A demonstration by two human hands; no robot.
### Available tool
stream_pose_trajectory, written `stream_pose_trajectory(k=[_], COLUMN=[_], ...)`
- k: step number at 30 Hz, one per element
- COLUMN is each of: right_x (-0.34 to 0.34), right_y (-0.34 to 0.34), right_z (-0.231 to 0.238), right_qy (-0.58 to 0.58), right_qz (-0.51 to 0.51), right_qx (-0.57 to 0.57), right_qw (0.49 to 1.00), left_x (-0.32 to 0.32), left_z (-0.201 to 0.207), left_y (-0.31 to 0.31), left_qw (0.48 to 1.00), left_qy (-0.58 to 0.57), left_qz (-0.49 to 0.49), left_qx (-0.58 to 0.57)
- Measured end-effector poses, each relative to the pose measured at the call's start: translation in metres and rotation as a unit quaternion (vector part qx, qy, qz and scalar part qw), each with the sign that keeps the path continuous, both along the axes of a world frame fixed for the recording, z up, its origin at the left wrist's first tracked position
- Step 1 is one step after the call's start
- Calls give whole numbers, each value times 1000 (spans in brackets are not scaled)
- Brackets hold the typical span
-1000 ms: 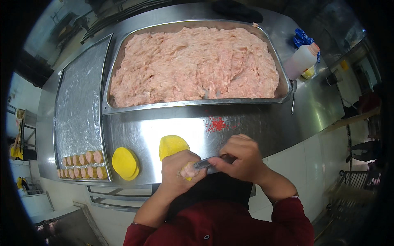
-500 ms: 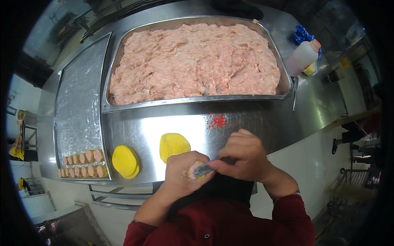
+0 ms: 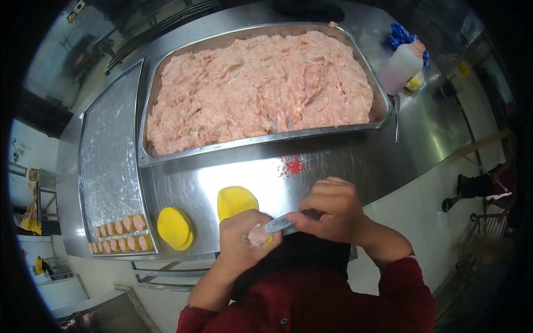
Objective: The person scoops ground meat from a large metal tray and places it onto round yellow dough discs on a stainless steel counter. They use a small metal spatula to shape the meat into uniform patties and then place each finished patty onto a tray lined with plastic wrap. The process is repeated continuously throughout the clip.
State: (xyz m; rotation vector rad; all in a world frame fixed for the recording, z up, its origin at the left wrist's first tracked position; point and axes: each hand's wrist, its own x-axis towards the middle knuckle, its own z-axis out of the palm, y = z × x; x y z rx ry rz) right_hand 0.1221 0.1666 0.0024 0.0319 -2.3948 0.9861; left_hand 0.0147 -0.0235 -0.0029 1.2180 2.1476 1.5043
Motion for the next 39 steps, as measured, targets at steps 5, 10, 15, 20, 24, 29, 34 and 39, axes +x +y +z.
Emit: stream_pose_trajectory(k=[5,10,15,20,24,29,34,39], right_x=[-4,3,14,9,-2,4,2,2], right_y=[-1,9,17,9,5,8,3,-1], right_z=[-1,-6,-6,-2,-9,-6,-3,-5], right_qy=[-15,-22,-21,10,17,19,6,-5], right_qz=[37,-11,44,67,63,6,31,21], right_qx=[-14,-62,-52,-65,-1,1,-12,-24], right_qw=[999,998,997,996,998,1000,999,999], left_x=[2,1,-10,3,5,5,6,5], left_z=[1,0,-10,-9,-1,-1,0,0], left_y=[3,-1,2,0,-8,-6,-4,-3], left_qw=[999,998,994,982,992,996,998,997], left_qy=[18,-56,12,-181,-108,-76,-16,-60], left_qz=[-25,-6,-97,-37,-53,-44,-35,-40], left_qx=[-17,-5,43,35,-25,-29,-41,-38])
